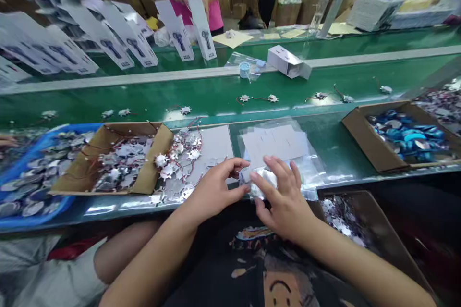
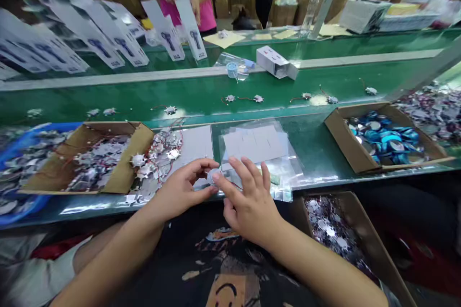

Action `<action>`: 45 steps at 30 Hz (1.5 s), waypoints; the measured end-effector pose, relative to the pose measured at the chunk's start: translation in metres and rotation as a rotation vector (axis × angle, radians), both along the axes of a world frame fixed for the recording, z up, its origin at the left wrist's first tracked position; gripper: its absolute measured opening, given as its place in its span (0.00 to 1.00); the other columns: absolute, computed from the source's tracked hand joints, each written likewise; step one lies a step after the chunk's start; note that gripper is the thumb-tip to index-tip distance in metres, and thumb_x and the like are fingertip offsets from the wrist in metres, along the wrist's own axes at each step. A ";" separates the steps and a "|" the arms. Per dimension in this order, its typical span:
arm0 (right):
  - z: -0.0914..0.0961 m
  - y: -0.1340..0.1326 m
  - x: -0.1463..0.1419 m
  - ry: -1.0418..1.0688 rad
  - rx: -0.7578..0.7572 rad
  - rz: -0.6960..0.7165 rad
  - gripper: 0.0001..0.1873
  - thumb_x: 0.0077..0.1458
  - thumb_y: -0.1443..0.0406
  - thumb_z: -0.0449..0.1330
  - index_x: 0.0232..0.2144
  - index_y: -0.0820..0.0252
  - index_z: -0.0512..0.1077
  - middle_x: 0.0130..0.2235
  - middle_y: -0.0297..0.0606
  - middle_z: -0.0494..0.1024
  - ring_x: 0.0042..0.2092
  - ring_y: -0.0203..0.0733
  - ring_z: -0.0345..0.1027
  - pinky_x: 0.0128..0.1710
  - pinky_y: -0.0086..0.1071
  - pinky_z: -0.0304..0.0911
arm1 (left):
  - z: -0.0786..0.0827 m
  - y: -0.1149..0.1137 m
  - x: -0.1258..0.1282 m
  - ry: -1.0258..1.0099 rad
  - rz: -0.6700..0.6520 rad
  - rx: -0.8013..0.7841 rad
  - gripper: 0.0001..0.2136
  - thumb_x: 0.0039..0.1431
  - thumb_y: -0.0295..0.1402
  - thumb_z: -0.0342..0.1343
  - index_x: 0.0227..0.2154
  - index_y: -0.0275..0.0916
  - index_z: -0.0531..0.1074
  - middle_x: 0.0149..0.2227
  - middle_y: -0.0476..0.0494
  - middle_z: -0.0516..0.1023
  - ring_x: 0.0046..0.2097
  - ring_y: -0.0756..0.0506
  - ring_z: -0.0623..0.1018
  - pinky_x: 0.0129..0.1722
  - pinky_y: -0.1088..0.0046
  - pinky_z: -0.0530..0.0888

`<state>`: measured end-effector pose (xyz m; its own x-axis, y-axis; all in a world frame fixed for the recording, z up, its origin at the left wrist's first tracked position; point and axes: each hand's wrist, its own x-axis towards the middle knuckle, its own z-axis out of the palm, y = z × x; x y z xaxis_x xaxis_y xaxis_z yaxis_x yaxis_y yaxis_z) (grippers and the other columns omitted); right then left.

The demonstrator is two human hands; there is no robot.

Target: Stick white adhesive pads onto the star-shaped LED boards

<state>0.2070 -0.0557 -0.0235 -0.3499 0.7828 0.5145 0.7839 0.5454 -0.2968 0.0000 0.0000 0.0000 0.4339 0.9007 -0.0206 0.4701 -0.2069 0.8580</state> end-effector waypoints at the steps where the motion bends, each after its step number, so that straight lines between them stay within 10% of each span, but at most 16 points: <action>1: 0.000 0.003 0.007 0.015 0.016 -0.054 0.31 0.58 0.65 0.60 0.62 0.46 0.59 0.68 0.44 0.52 0.68 0.59 0.49 0.65 0.62 0.41 | 0.003 0.010 -0.004 0.037 0.020 0.040 0.19 0.55 0.34 0.61 0.50 0.46 0.70 0.47 0.48 0.77 0.46 0.47 0.75 0.48 0.69 0.73; 13: -0.049 0.030 0.042 -0.029 -0.111 -0.281 0.16 0.61 0.62 0.57 0.51 0.52 0.71 0.58 0.39 0.73 0.61 0.53 0.62 0.66 0.57 0.38 | -0.013 0.230 -0.008 0.595 0.252 0.238 0.20 0.54 0.27 0.59 0.51 0.38 0.70 0.48 0.39 0.78 0.48 0.41 0.77 0.49 0.66 0.72; 20: -0.048 0.031 0.041 0.042 -0.097 -0.238 0.17 0.58 0.65 0.57 0.50 0.52 0.71 0.57 0.39 0.72 0.59 0.50 0.61 0.66 0.52 0.39 | -0.011 0.273 -0.001 0.729 0.291 0.256 0.29 0.51 0.31 0.58 0.58 0.35 0.67 0.62 0.31 0.69 0.63 0.32 0.68 0.61 0.54 0.66; 27: -0.052 0.030 0.035 0.117 -0.094 -0.232 0.15 0.56 0.67 0.56 0.46 0.53 0.72 0.43 0.38 0.74 0.47 0.46 0.64 0.61 0.47 0.46 | 0.030 0.183 -0.036 0.720 0.007 0.395 0.27 0.56 0.48 0.51 0.57 0.43 0.72 0.62 0.43 0.71 0.62 0.35 0.70 0.62 0.55 0.68; 34: -0.050 0.029 0.037 0.117 -0.118 -0.206 0.17 0.55 0.67 0.55 0.48 0.56 0.71 0.43 0.39 0.74 0.46 0.48 0.63 0.56 0.46 0.50 | -0.019 0.052 -0.114 0.947 0.140 0.274 0.25 0.53 0.50 0.53 0.51 0.45 0.78 0.54 0.41 0.78 0.54 0.29 0.77 0.54 0.42 0.74; 45: -0.056 0.031 0.059 0.085 -0.040 -0.047 0.14 0.59 0.70 0.57 0.49 0.59 0.69 0.42 0.41 0.71 0.45 0.47 0.64 0.49 0.44 0.61 | -0.026 0.017 -0.085 0.832 0.321 0.487 0.16 0.62 0.40 0.51 0.48 0.42 0.76 0.59 0.41 0.73 0.58 0.36 0.72 0.59 0.51 0.69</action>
